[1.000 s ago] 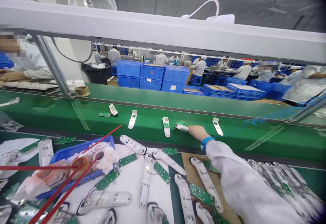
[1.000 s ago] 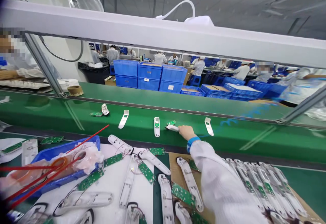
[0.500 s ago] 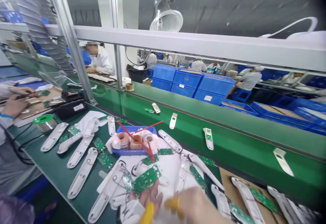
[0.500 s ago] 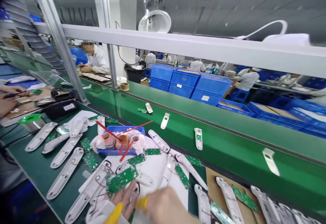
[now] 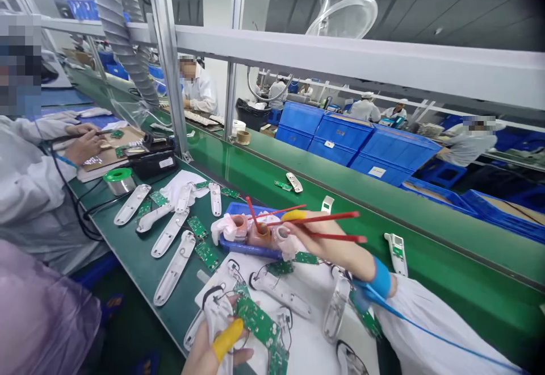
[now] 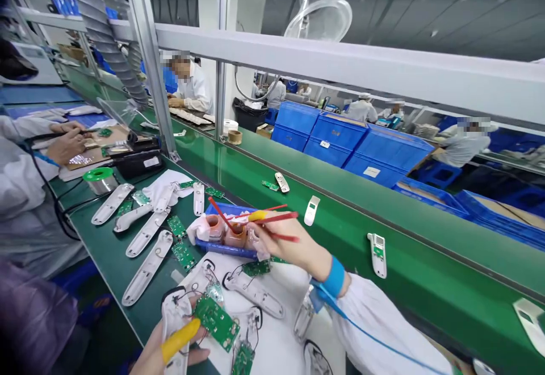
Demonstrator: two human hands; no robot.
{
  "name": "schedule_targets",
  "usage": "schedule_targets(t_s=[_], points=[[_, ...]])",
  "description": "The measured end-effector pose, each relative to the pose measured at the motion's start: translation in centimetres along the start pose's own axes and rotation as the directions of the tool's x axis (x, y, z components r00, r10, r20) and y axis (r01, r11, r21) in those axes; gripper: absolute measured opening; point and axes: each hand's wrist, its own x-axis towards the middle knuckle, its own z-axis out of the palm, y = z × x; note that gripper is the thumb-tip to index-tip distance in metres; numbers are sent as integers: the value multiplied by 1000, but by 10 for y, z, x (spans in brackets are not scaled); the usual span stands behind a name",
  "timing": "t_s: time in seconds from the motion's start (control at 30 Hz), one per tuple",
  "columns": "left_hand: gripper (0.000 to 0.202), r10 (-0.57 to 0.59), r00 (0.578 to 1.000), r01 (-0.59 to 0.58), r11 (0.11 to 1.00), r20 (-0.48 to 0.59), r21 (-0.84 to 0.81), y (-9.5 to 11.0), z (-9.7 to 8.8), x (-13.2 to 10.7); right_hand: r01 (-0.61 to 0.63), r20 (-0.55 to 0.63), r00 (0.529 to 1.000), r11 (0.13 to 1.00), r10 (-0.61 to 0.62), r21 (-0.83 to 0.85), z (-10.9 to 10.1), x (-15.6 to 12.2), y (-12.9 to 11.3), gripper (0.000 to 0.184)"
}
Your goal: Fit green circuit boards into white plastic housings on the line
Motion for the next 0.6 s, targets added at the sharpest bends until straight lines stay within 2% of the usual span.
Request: schedule_targets(t_s=[0.1,0.17,0.23,0.33,0.37,0.43,0.5,0.6], points=[[65,16,1000,-16,998,5,53,8,8,-4,-136,-128,982,990,141,45,-30,-5,-14,20],[63,28,1000,-29,993,14,118,15,17,-9,-263,-149,943,940,299,218,-45,-17,-30,16],[62,55,998,-59,985,32,162,22,27,-15,-391,-87,878,811,470,436,-54,-36,-48,17],[63,65,995,-78,981,80,179,30,39,-25,-511,10,732,540,681,669,-54,-72,-69,22],[61,68,993,-85,978,98,191,31,41,-28,-519,42,697,464,715,718,-53,-83,-73,23],[55,89,988,-118,964,130,239,31,44,-32,-500,85,688,385,721,776,-49,-104,-78,25],[48,113,978,-165,932,174,324,28,45,-34,-482,103,704,366,703,796,-46,-119,-80,29],[44,107,966,-207,870,237,448,21,44,-36,-485,98,671,334,735,808,-45,-135,-82,39]])
